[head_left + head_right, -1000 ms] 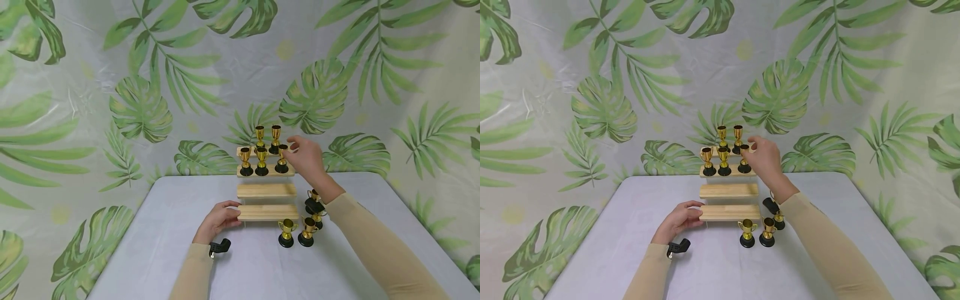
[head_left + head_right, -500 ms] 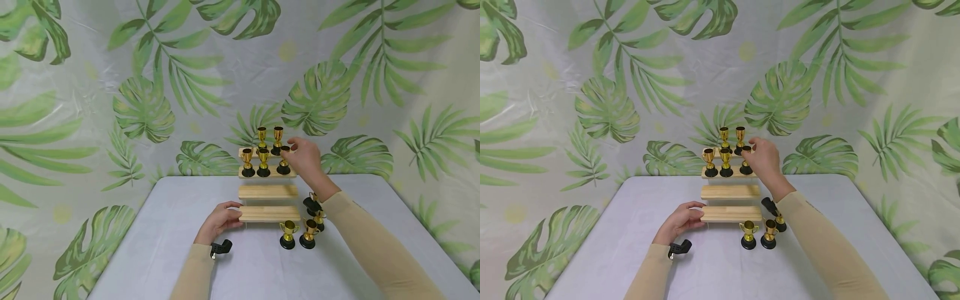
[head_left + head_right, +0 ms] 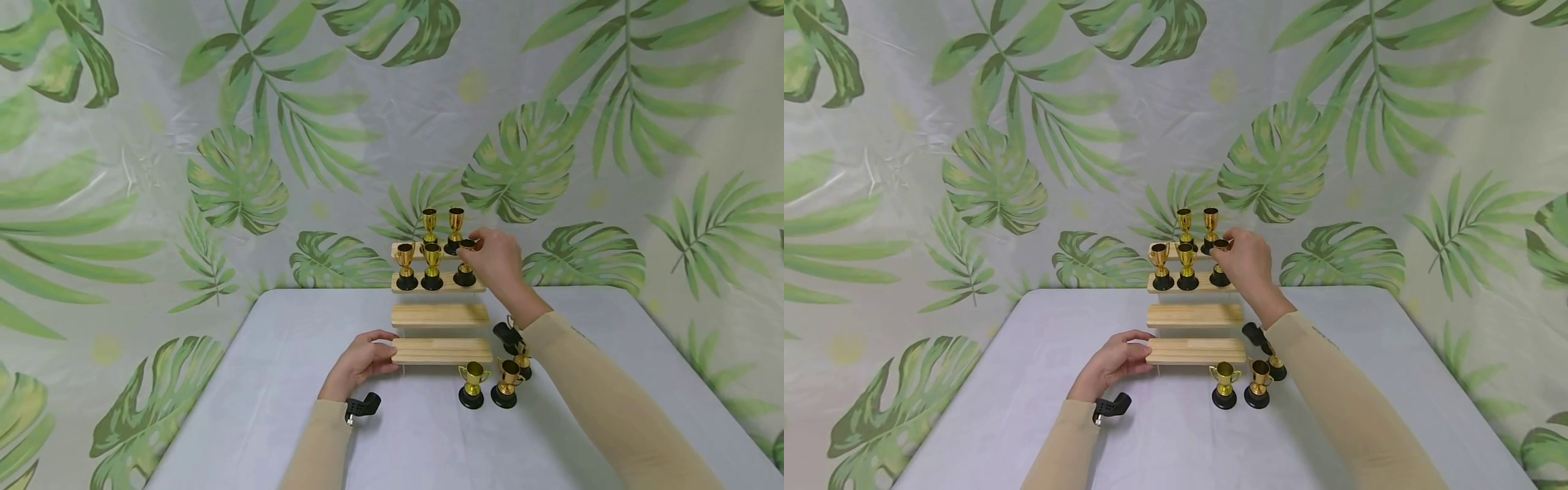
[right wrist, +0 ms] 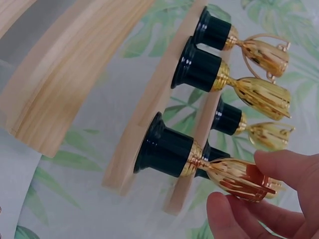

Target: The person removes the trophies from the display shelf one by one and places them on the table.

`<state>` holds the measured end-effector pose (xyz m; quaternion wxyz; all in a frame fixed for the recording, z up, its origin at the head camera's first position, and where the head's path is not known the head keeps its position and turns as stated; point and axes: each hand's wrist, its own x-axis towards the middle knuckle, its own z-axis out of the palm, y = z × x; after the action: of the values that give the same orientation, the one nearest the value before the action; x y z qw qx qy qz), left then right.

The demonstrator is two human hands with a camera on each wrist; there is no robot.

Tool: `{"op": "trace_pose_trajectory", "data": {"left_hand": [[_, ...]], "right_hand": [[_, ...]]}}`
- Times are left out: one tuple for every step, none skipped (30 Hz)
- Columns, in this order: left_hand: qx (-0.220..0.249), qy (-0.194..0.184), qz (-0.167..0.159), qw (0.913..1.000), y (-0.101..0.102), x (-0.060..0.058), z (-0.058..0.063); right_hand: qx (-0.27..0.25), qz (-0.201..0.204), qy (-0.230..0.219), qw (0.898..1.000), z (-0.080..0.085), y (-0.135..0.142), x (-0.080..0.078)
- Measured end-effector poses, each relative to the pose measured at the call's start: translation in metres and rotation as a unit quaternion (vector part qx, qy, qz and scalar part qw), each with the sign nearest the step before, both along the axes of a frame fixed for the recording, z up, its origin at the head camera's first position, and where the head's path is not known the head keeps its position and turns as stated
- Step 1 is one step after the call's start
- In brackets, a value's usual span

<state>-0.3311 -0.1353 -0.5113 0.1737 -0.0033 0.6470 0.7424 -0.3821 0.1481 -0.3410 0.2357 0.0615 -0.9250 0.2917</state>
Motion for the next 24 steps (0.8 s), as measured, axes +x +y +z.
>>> {"op": "trace_pose_trajectory", "data": {"left_hand": [[0.0,0.0,0.0,1.0,0.0002,-0.0001,0.0001],[0.0,0.0,-0.001,1.0,0.0002,0.0,0.0002],[0.0,0.001,-0.001,1.0,0.0003,-0.0001,0.0003],[-0.001,0.001,-0.002,1.0,0.0004,-0.0003,0.0003],[-0.001,0.002,-0.003,1.0,0.0003,-0.0004,0.0003],[-0.001,0.003,-0.003,1.0,0.0003,-0.0006,0.0004],[-0.001,0.003,-0.003,1.0,0.0002,-0.0008,0.0006],[-0.001,0.004,-0.004,1.0,0.0002,-0.0008,0.0007],[-0.001,0.004,-0.004,1.0,0.0001,-0.001,0.0008],[-0.001,0.005,-0.005,1.0,0.0,-0.001,0.0008],[-0.002,0.006,-0.005,1.0,-0.0001,-0.0007,0.0009],[-0.003,0.007,-0.006,1.0,-0.0001,-0.0007,0.001],[-0.003,0.008,-0.007,0.9999,-0.0002,-0.0006,0.0009],[-0.003,0.009,-0.008,0.9999,-0.0002,-0.0004,0.0008],[-0.003,0.007,-0.008,0.9999,-0.0004,-0.0003,0.0006],[-0.003,0.007,-0.008,0.9999,-0.0004,-0.0002,0.0007],[-0.003,0.008,-0.009,0.9999,-0.0005,0.0001,0.0007],[-0.003,0.007,-0.009,0.9999,-0.0006,0.0,0.0008],[-0.003,0.006,-0.009,0.9999,-0.0006,0.0002,0.0008],[-0.003,0.006,-0.009,0.9999,-0.0007,0.0005,0.0011],[-0.003,0.005,-0.009,0.9999,-0.0006,0.0005,0.0011],[-0.003,0.005,-0.009,0.9999,-0.0005,0.0006,0.0013],[-0.004,0.006,-0.009,0.9999,-0.0005,0.0006,0.0014],[-0.003,0.004,-0.008,1.0,-0.0004,0.0003,0.0015]], "right_hand": [[0.001,0.001,0.0,1.0,-0.0001,0.0001,-0.0002],[0.001,0.002,-0.001,1.0,-0.0003,0.0001,-0.0003],[0.002,0.002,-0.001,1.0,-0.0004,0.0002,-0.0003],[0.002,0.003,-0.001,1.0,-0.0006,0.0002,-0.0004],[0.002,0.003,-0.002,1.0,-0.0008,0.0003,-0.0005],[0.001,0.003,-0.002,1.0,-0.0008,0.0002,-0.0004],[0.0,0.004,-0.002,1.0,-0.0009,0.0003,-0.0005],[0.0,0.004,-0.002,1.0,-0.0009,0.0003,-0.0006],[-0.001,0.004,-0.002,1.0,-0.0007,0.0003,-0.0005],[-0.001,0.005,-0.002,1.0,-0.0004,0.0003,-0.0003],[-0.002,0.006,-0.004,1.0,-0.0001,0.0002,0.0],[-0.002,0.007,-0.004,1.0,0.0003,0.0002,0.0003],[-0.003,0.008,-0.006,1.0,0.0006,0.0001,0.0008],[-0.004,0.008,-0.007,1.0,0.0009,0.0,0.0013],[-0.005,0.009,-0.008,1.0,0.0012,-0.0001,0.0018],[-0.005,0.01,-0.01,1.0,0.0014,-0.0001,0.0024],[-0.006,0.01,-0.011,1.0,0.0016,-0.0002,0.0028],[-0.006,0.011,-0.01,1.0,0.0017,-0.0002,0.0032],[-0.006,0.011,-0.01,1.0,0.0018,-0.0001,0.0036],[-0.005,0.012,-0.009,1.0,0.0018,0.0,0.0039],[-0.004,0.013,-0.008,1.0,0.002,0.0002,0.0042],[-0.003,0.014,-0.006,1.0,0.0021,0.0004,0.0045],[-0.002,0.015,-0.005,1.0,0.0024,0.0006,0.0049],[-0.001,0.015,-0.005,1.0,0.0027,0.0009,0.0054]]}}
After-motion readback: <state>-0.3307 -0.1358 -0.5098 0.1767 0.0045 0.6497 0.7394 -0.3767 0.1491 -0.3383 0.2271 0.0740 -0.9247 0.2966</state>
